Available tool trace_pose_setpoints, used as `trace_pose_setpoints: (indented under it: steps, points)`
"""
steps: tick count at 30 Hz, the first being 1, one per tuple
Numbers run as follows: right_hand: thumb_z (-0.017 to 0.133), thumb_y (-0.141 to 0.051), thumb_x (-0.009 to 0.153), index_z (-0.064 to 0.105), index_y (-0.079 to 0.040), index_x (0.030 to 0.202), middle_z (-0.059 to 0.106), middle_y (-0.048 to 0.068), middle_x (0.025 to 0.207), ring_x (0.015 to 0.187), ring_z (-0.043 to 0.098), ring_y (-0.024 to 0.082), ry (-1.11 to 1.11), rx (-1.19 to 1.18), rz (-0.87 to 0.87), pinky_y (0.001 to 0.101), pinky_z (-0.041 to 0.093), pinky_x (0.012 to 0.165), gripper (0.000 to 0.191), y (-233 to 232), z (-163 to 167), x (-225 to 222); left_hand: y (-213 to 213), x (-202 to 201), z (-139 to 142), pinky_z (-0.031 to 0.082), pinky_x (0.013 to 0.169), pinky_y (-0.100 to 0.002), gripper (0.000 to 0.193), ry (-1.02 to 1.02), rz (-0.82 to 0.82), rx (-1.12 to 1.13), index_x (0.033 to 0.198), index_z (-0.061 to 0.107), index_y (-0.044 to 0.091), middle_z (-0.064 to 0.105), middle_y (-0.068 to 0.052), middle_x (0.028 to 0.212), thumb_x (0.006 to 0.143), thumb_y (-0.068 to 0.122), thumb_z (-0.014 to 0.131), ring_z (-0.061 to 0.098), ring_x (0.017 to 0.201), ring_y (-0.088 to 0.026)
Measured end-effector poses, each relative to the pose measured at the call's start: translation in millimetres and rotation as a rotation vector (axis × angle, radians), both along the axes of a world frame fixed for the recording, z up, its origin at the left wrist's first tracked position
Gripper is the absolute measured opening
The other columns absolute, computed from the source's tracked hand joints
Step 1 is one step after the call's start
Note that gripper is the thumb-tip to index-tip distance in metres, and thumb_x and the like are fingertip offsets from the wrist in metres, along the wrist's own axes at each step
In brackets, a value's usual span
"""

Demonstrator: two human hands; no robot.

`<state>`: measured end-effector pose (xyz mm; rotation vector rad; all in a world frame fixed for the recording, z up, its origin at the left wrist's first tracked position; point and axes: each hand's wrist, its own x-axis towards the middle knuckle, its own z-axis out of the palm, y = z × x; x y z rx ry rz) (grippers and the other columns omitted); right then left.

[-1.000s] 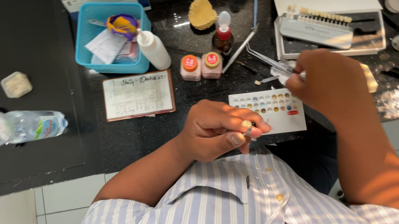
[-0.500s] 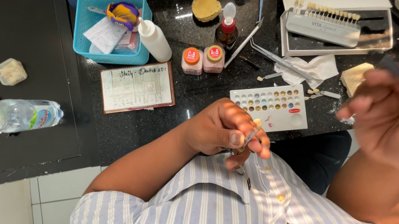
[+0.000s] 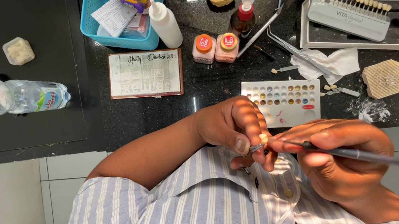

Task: The person holds a small tooth-shaped object with tweezers and applies material using a fine brush. They repeatedly dip the brush into a color palette, apply to the object, and use a pen-like tool to mark or adjust the surface. The person also uses a sponge to wipe the work area.

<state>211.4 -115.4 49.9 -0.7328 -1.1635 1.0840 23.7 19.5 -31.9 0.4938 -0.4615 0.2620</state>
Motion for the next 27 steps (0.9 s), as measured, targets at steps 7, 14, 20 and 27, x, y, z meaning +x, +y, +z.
trace_pose_setpoints:
  steps: [7,14,20,27]
  points:
    - [0.066,-0.003,0.108,0.060,0.004,0.121,0.071,0.035,0.109,0.106,0.076,0.043,0.217,0.035,0.045,0.0541,0.066,0.092,0.016,8.6,0.6,-3.9,0.7,-0.4,1.0,0.058,0.046,-0.032,0.015,-0.024,-0.011,0.031,0.115,0.077,0.002,0.076,-0.016,0.103,0.103,0.001,0.069,0.073,0.111,-0.034]
    - [0.063,-0.001,0.107,0.057,0.002,0.124,0.070,0.034,0.108,0.105,0.076,0.042,0.176,0.058,0.001,0.0521,0.067,0.092,0.018,8.3,-1.2,-7.1,-0.6,-1.1,0.4,0.058,0.046,-0.032,0.015,-0.030,-0.006,0.013,0.115,0.078,0.002,0.077,-0.020,0.105,0.103,0.001,0.068,0.073,0.110,-0.033]
    - [0.064,0.002,0.106,0.058,0.003,0.124,0.071,0.034,0.107,0.104,0.076,0.040,0.221,0.019,-0.029,0.0518,0.066,0.093,0.019,6.8,-3.7,-9.6,-4.1,-0.5,-4.6,0.057,0.047,-0.034,0.018,-0.030,-0.003,-0.005,0.118,0.078,0.006,0.078,-0.018,0.104,0.104,0.001,0.069,0.074,0.108,-0.034]
    - [0.065,0.002,0.109,0.060,0.003,0.124,0.071,0.033,0.110,0.108,0.076,0.040,0.225,-0.008,0.027,0.0517,0.066,0.096,0.016,5.6,0.2,-6.6,-7.5,1.3,-7.6,0.056,0.048,-0.032,0.018,-0.032,-0.044,-0.079,0.118,0.078,0.006,0.079,-0.016,0.104,0.103,0.001,0.070,0.073,0.111,-0.034]
